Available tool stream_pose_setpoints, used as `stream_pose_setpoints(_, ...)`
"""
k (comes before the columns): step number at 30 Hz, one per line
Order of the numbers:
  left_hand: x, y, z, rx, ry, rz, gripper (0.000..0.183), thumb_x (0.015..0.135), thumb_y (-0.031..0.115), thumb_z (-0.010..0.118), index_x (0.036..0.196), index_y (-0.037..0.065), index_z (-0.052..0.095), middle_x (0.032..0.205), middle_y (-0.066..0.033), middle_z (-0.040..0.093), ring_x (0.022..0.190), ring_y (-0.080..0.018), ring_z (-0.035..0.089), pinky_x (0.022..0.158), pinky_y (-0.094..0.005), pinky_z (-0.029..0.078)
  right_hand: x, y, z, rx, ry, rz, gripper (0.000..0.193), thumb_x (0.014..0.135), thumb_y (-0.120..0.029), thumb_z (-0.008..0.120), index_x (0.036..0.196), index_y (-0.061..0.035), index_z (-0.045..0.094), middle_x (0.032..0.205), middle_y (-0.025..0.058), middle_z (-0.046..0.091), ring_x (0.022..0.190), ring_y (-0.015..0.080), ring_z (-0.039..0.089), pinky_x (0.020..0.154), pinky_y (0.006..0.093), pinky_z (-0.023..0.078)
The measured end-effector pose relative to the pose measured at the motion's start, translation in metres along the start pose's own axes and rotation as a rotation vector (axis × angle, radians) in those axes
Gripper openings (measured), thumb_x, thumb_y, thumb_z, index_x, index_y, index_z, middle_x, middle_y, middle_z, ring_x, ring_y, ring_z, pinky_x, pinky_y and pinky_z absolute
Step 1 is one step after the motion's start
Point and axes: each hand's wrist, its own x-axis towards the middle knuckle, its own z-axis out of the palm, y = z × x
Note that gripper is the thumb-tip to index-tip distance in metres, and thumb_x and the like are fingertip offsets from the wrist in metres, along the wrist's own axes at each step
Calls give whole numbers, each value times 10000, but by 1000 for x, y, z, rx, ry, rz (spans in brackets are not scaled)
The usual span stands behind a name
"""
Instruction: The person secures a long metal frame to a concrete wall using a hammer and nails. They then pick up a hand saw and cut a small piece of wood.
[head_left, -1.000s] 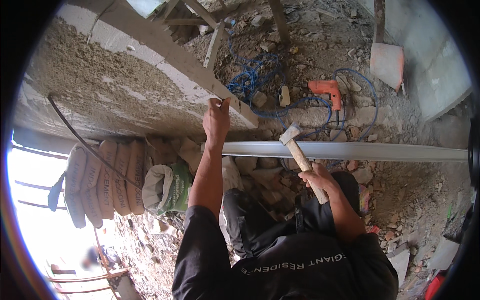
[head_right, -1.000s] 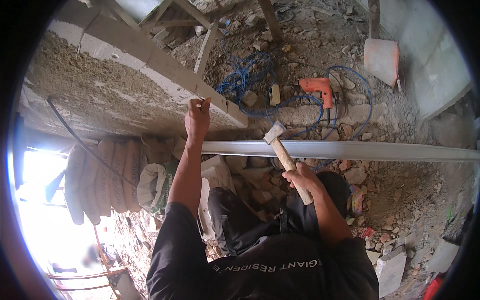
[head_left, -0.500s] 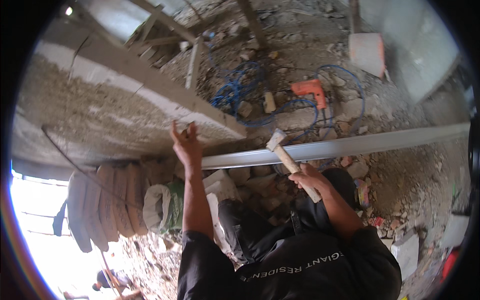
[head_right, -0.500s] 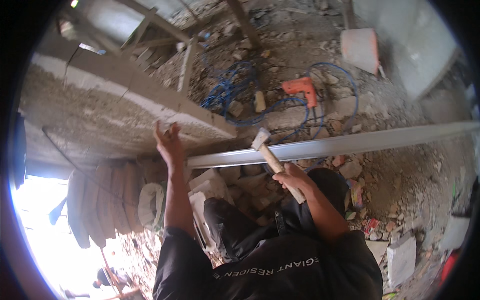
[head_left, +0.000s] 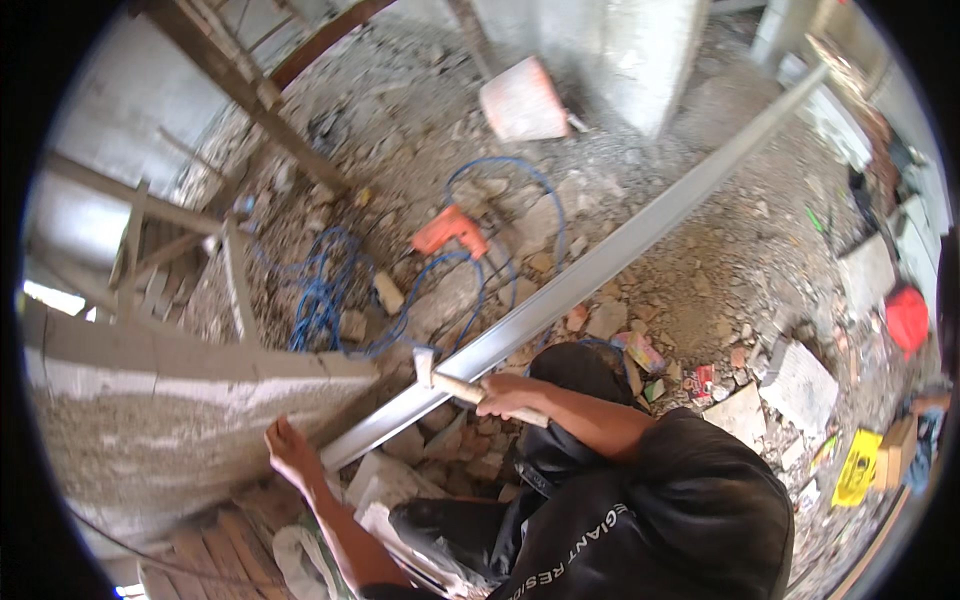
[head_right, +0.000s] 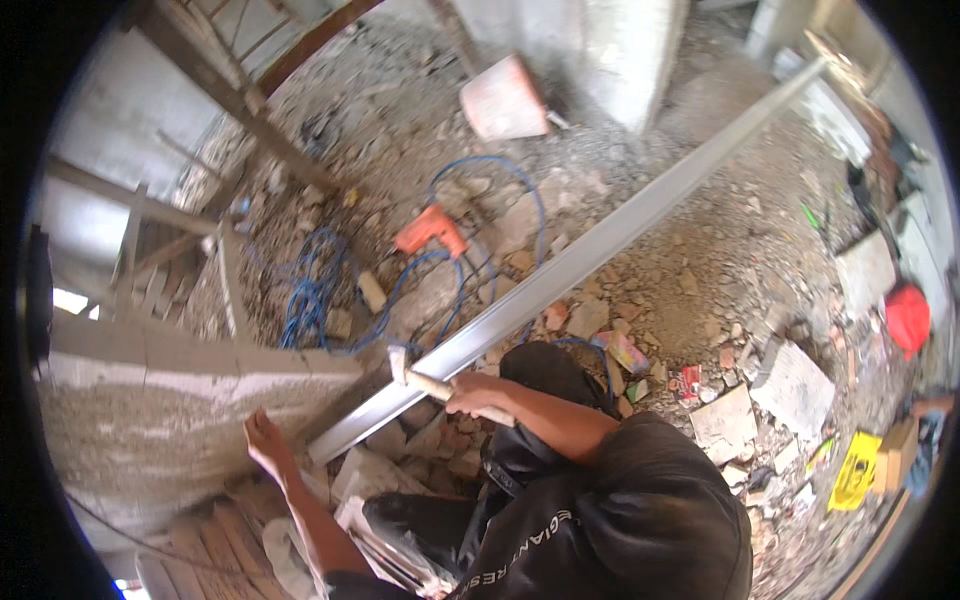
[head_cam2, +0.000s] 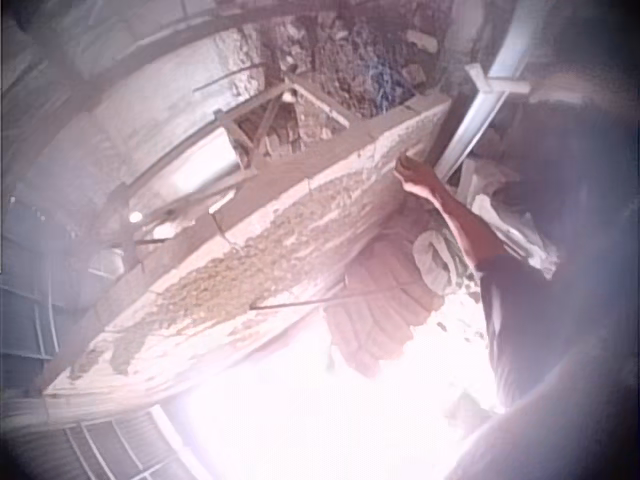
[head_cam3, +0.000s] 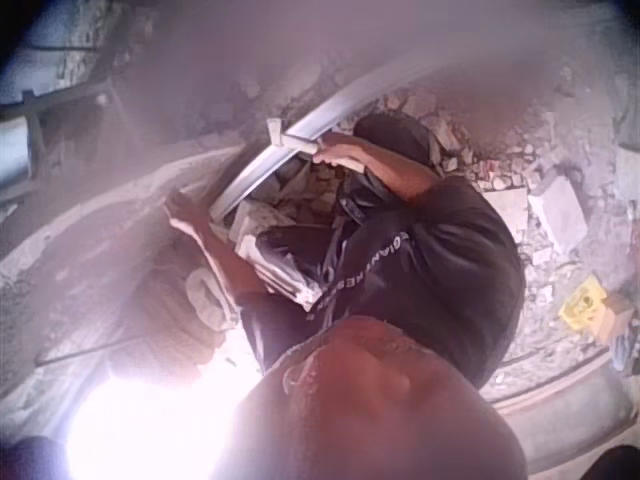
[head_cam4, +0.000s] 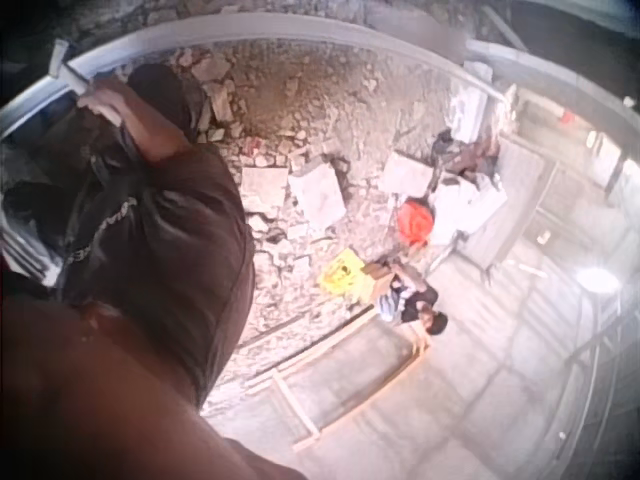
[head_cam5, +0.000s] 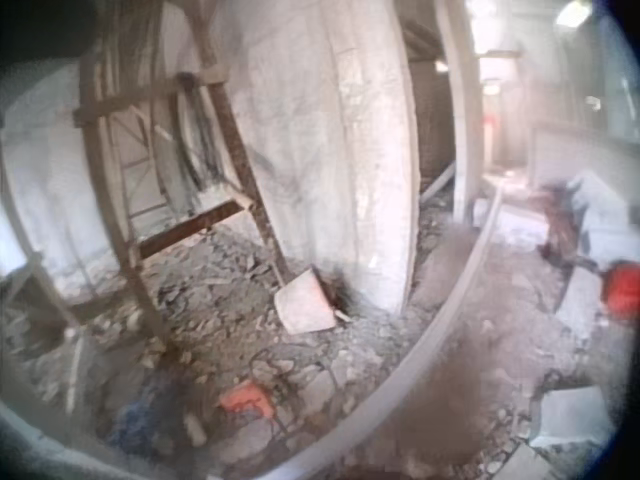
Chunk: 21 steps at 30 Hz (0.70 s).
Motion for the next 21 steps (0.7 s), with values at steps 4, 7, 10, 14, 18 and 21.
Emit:
stream_pose_setpoints(4,4,0,8,-63,-45,72,300,926,307,510,945,24,610,719,-138,615,632,-250,611,578,-371,476,-2,12,-8,-13,4,-2,372,747,-250,635,905,78,557,652,105,609,567,194,620,524,334,481)
stream_pose_setpoints(7,5,-8,8,-72,-29,81,260,923,267,516,966,28,608,825,-140,636,736,-278,639,638,-361,493,10,20,3,51,47,2,333,731,-227,661,834,80,579,639,106,601,517,182,601,478,317,486)
stream_pose_setpoints(10,3,1,9,42,-10,15,208,910,222,530,990,48,613,967,-130,636,849,-291,636,709,-335,498,10,13,2,50,17,49,371,758,-240,684,914,73,559,672,101,599,533,168,595,473,298,488)
stream_pose_setpoints(14,10,11,16,-2,-42,107,267,887,197,560,1111,53,578,1032,-130,645,937,-269,634,760,-340,499,2,7,7,42,53,47,432,750,-239,696,997,76,534,687,115,605,522,159,584,450,295,480)
stream_pose_setpoints(18,12,13,29,-123,13,167,313,905,217,521,1166,46,543,977,-188,645,907,-340,632,725,-417,506,9,6,11,-33,69,101,466,752,-226,686,1063,70,505,687,115,596,504,162,570,456,301,475)
stream_pose_setpoints(21,8,17,41,-93,36,191,204,923,183,487,1061,53,562,912,-205,634,799,-384,621,644,-446,496,2,3,10,-15,75,130,382,776,-171,663,1045,46,500,659,66,550,477,139,530,445,290,457)
